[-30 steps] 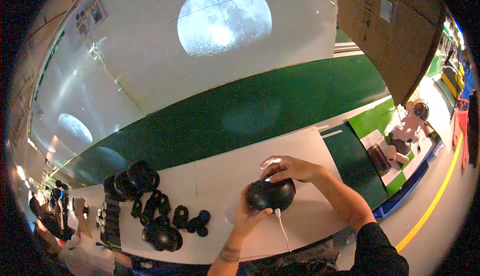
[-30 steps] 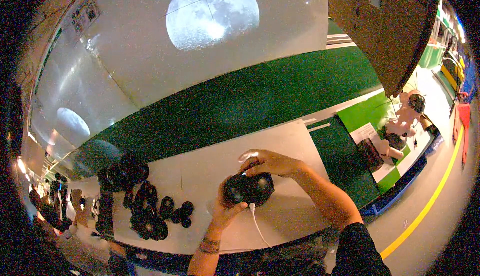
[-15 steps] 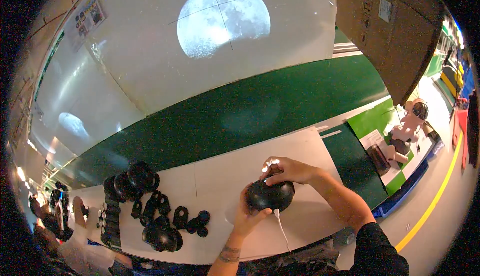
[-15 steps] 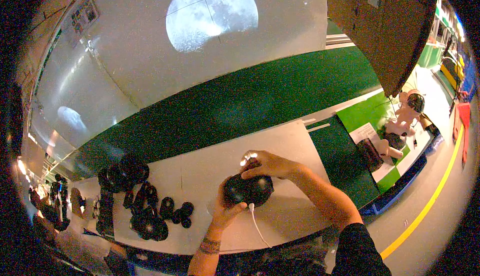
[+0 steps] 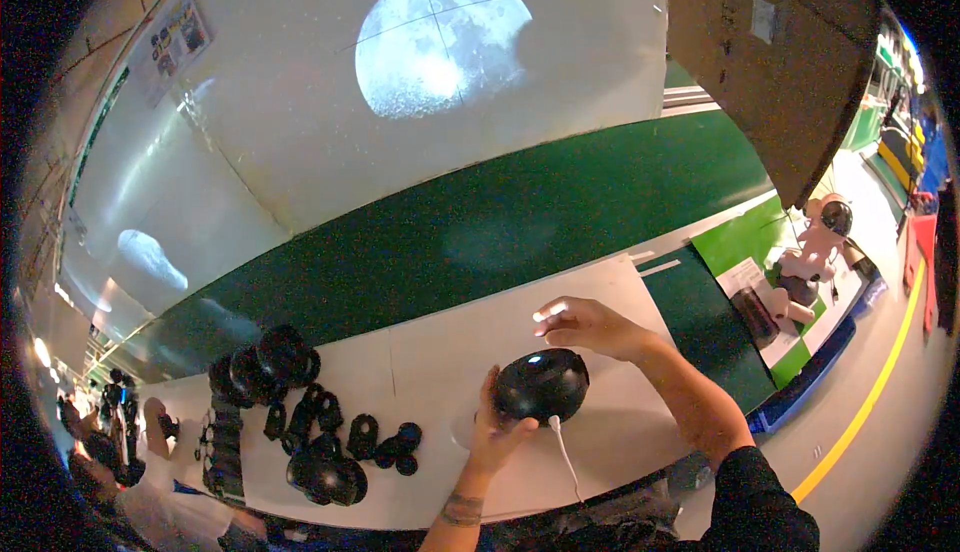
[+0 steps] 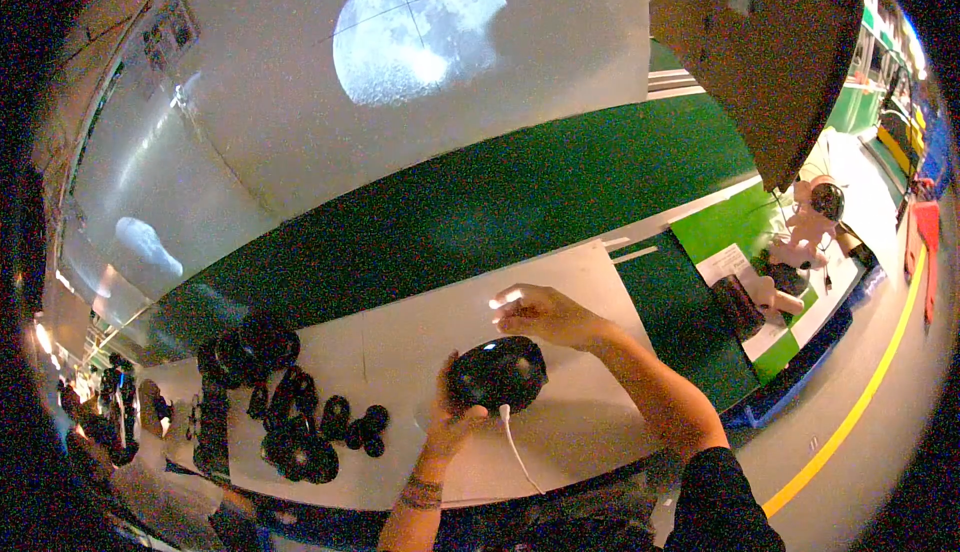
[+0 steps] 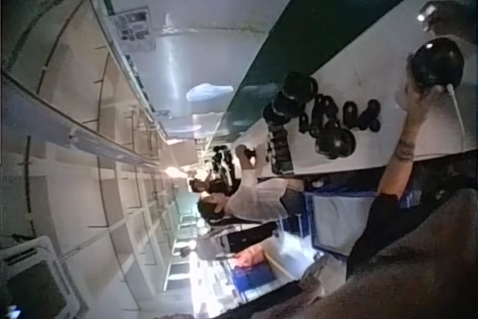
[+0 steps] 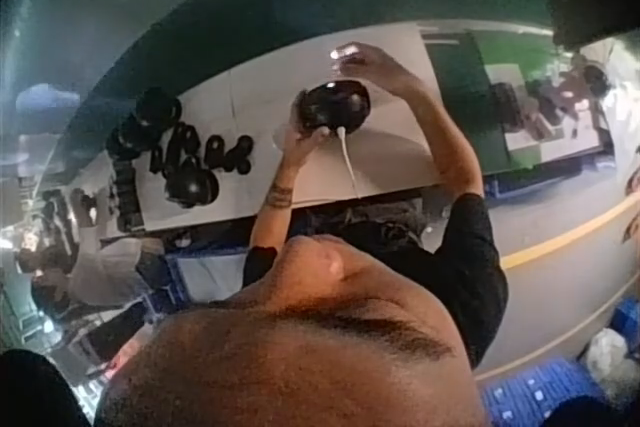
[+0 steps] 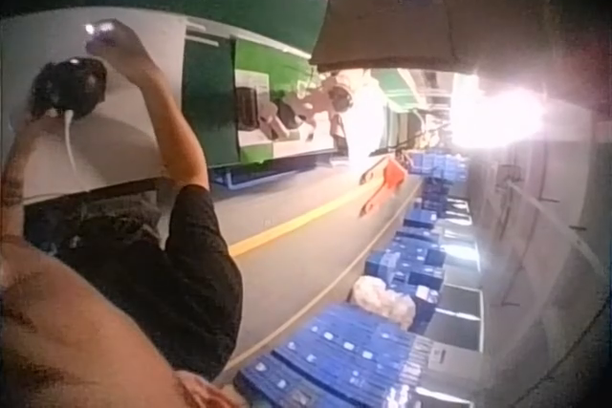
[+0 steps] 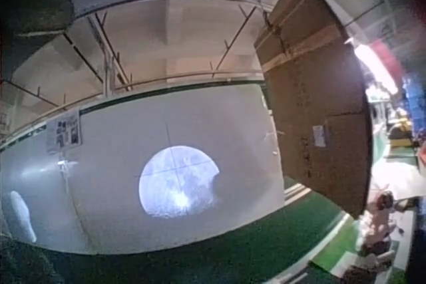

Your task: Inspecting and testing projector bulb assemblies by placing them into a test fixture and observing the projected image on a wall.

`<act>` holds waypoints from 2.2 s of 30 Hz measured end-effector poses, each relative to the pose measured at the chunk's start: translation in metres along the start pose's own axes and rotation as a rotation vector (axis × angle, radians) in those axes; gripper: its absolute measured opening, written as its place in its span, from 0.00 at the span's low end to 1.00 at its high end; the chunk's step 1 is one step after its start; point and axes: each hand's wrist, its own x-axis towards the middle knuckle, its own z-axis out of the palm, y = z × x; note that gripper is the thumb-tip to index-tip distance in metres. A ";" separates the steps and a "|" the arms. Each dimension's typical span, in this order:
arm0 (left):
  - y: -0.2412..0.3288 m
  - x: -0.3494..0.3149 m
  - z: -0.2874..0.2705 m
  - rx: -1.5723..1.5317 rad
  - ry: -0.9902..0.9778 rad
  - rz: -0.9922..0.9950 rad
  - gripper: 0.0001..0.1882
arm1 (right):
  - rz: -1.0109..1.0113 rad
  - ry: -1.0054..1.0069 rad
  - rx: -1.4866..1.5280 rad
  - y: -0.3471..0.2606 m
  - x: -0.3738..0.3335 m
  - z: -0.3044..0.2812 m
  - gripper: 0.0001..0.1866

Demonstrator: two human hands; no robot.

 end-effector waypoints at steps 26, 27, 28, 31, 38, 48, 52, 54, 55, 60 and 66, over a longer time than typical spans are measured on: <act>0.003 0.004 -0.001 0.426 -0.030 0.121 0.68 | -0.402 0.161 -0.822 -0.010 -0.073 0.052 0.56; -0.003 0.003 -0.002 0.304 -0.022 0.083 0.68 | -0.401 0.160 -0.821 -0.007 -0.072 0.053 0.56; -0.007 0.002 -0.004 0.304 -0.021 0.082 0.68 | -0.350 0.141 -0.807 -0.005 -0.072 0.053 0.57; -0.007 0.001 -0.006 0.404 0.019 0.061 0.67 | -0.277 0.107 -0.773 -0.005 -0.070 0.050 0.58; 0.002 0.001 -0.006 0.336 0.006 -0.048 0.64 | -0.005 -0.038 -0.541 -0.010 -0.054 0.027 0.55; 0.021 0.003 0.005 0.311 -0.024 -0.087 0.63 | 0.032 -0.049 -0.477 -0.001 -0.052 0.021 0.56; 0.018 0.002 0.006 0.296 -0.013 -0.091 0.63 | -0.019 -0.028 -0.440 0.007 -0.054 0.020 0.55; 0.013 0.002 0.004 0.275 -0.017 -0.062 0.63 | -0.032 -0.025 -0.438 0.006 -0.054 0.020 0.55; 0.012 0.002 0.003 0.276 -0.017 -0.061 0.63 | -0.019 -0.029 -0.436 0.005 -0.054 0.021 0.55; 0.013 0.002 0.004 0.252 -0.018 -0.063 0.63 | -0.011 -0.026 -0.434 0.003 -0.054 0.021 0.55; 0.009 0.001 0.005 0.208 -0.009 -0.052 0.63 | -0.029 -0.029 -0.466 0.007 -0.054 0.020 0.56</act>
